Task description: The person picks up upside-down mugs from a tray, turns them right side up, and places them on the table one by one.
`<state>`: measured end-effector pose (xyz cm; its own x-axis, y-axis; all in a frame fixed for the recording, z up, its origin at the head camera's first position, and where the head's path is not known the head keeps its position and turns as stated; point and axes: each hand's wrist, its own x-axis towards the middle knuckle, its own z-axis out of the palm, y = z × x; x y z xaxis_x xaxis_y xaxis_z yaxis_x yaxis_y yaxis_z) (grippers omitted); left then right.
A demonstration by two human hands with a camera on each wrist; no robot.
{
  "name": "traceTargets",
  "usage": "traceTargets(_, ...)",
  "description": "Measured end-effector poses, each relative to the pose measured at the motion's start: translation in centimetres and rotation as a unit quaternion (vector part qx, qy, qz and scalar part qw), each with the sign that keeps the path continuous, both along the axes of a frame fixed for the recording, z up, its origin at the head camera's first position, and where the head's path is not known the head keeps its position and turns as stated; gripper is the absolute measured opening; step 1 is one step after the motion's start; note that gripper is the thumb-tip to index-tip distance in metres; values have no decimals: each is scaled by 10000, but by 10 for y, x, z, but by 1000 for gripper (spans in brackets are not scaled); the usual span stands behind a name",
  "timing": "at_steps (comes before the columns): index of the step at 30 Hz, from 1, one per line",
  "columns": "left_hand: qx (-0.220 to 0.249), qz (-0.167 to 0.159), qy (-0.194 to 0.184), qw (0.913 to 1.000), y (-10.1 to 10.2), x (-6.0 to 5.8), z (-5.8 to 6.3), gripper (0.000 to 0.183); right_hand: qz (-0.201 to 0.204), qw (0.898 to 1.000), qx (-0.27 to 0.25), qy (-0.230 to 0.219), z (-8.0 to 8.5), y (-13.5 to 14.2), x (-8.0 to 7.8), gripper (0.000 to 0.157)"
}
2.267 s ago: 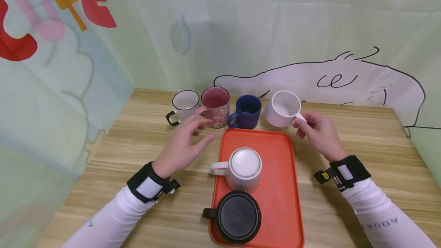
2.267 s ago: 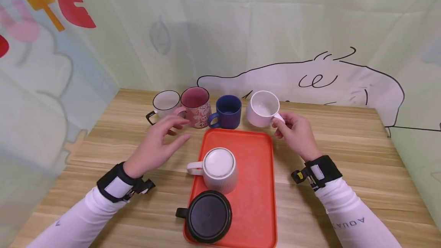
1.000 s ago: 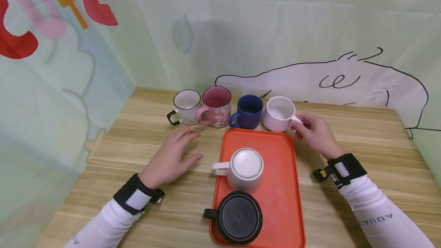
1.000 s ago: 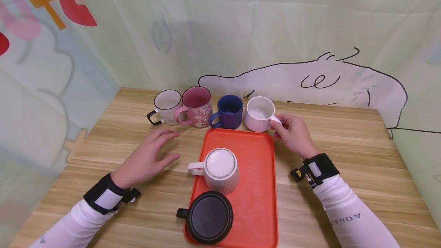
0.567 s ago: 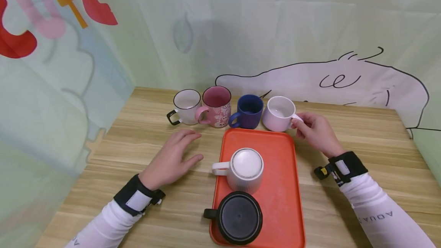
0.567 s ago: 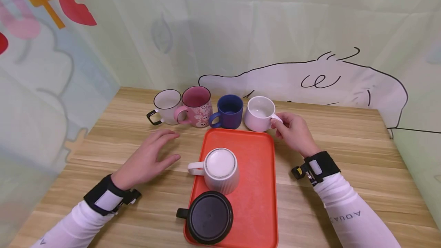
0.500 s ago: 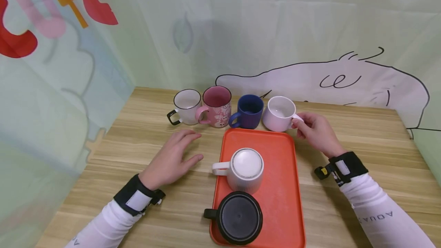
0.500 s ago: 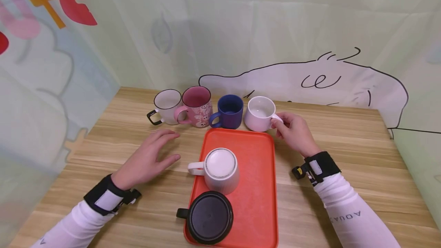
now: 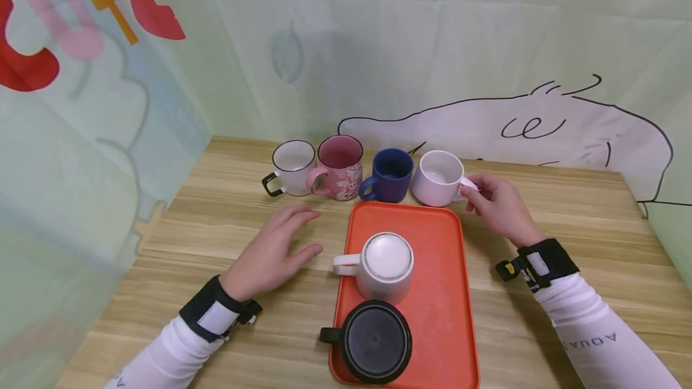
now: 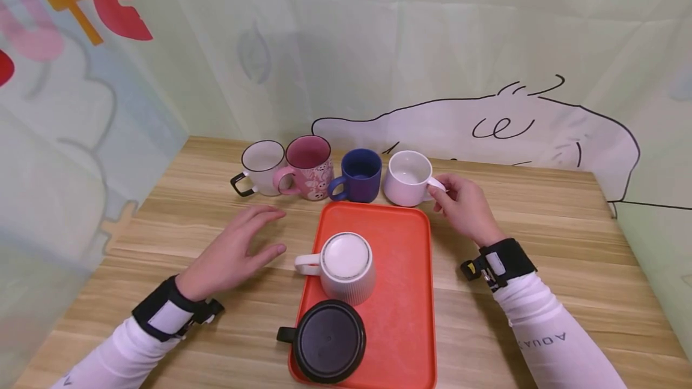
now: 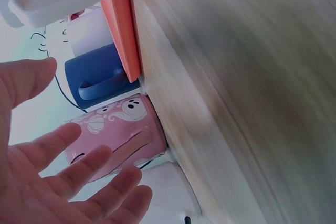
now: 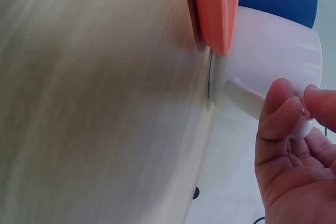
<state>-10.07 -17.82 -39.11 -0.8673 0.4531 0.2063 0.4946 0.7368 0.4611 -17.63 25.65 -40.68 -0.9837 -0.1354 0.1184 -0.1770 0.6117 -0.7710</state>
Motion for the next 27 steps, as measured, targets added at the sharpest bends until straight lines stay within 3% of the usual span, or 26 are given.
traceTargets(7, 60, -60, 22, 10000, 3, 1, 2, 59, -111, 9999, -28, -4, 7, 1, 4, 37)
traceTargets(11, 51, -68, 17, 10000, 3, 1, 3, 59, -123, 9996, 246, 115, 12, 4, 8, 42)
traceTargets(27, 185, -169, -44, 9997, 7, 4, 10, 64, -195, 9898, 965, 1029, 33, 12, 31, 43)
